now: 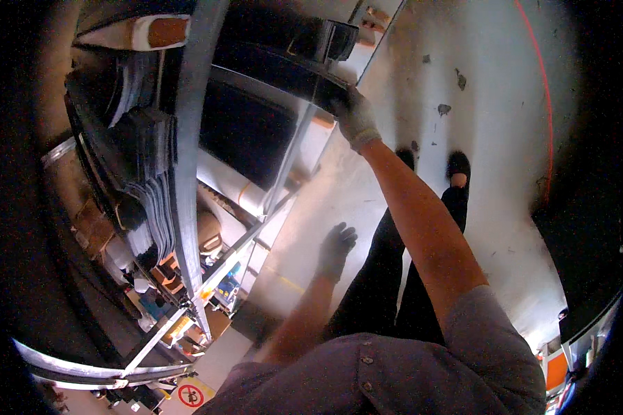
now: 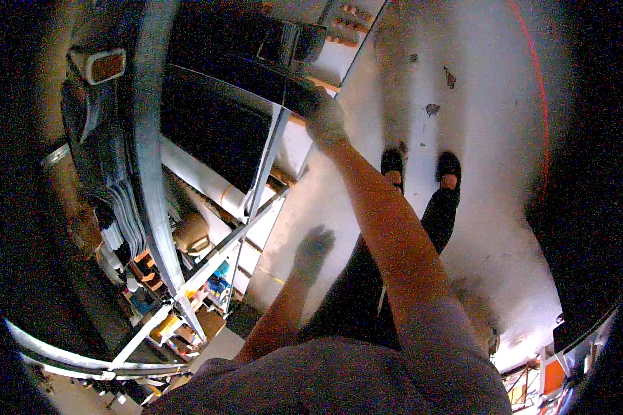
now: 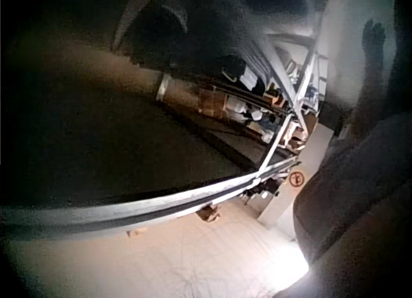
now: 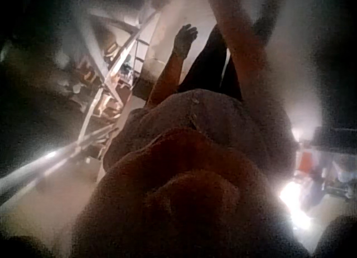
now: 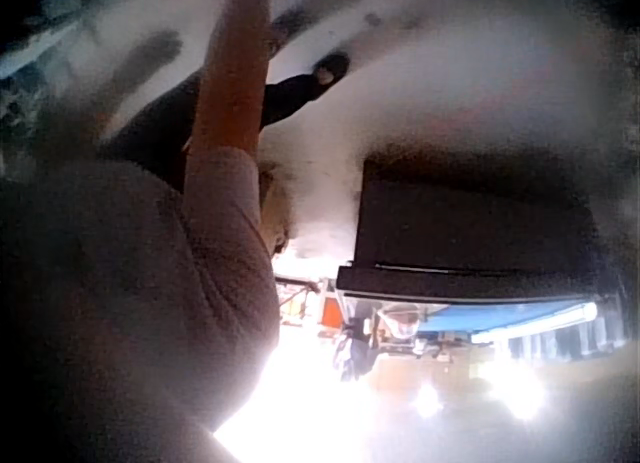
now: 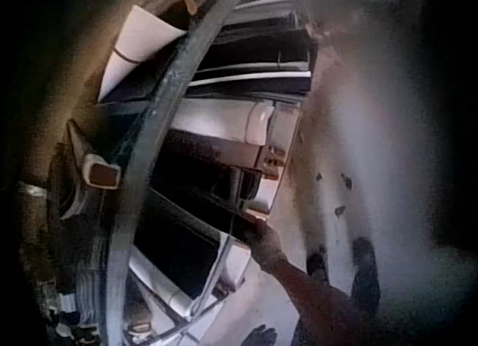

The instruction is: The person handles long white plastic strips and dark curved panels in a workshop. They place the white strips into a machine, retrieve them, and then assemble them onto the dark panels on a workbench. The person also handles a blue plastic bag containing small parts.

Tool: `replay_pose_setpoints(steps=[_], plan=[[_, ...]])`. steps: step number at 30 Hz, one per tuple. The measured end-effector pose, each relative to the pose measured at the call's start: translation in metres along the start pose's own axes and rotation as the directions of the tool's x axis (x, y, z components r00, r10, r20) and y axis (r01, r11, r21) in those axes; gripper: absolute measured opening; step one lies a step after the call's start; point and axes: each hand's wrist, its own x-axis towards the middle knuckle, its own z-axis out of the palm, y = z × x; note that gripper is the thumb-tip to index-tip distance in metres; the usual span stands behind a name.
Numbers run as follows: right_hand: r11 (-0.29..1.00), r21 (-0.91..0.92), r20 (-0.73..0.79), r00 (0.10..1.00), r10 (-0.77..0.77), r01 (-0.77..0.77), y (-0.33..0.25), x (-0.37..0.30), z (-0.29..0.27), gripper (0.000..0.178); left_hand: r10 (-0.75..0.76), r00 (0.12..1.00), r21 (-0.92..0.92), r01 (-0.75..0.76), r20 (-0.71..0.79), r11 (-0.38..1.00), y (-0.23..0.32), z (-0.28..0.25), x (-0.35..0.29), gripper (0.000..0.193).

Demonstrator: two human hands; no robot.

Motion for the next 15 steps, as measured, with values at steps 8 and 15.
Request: replay_pose_setpoints(steps=[8,15], plan=[[0.984,-0.167,-0.011,0.998,0.064,-0.065,-0.006,-0.002,-0.003,0.031,0.205,0.978,0.347,-0.209,0.049,0.914,0.017,0.005,0.011,0.038],[0.988,-0.146,0.024,0.999,0.047,-0.043,0.001,-0.001,-0.007,0.035,0.138,0.99,0.321,-0.126,-0.013,0.938,0.011,0.013,0.014,0.037]])
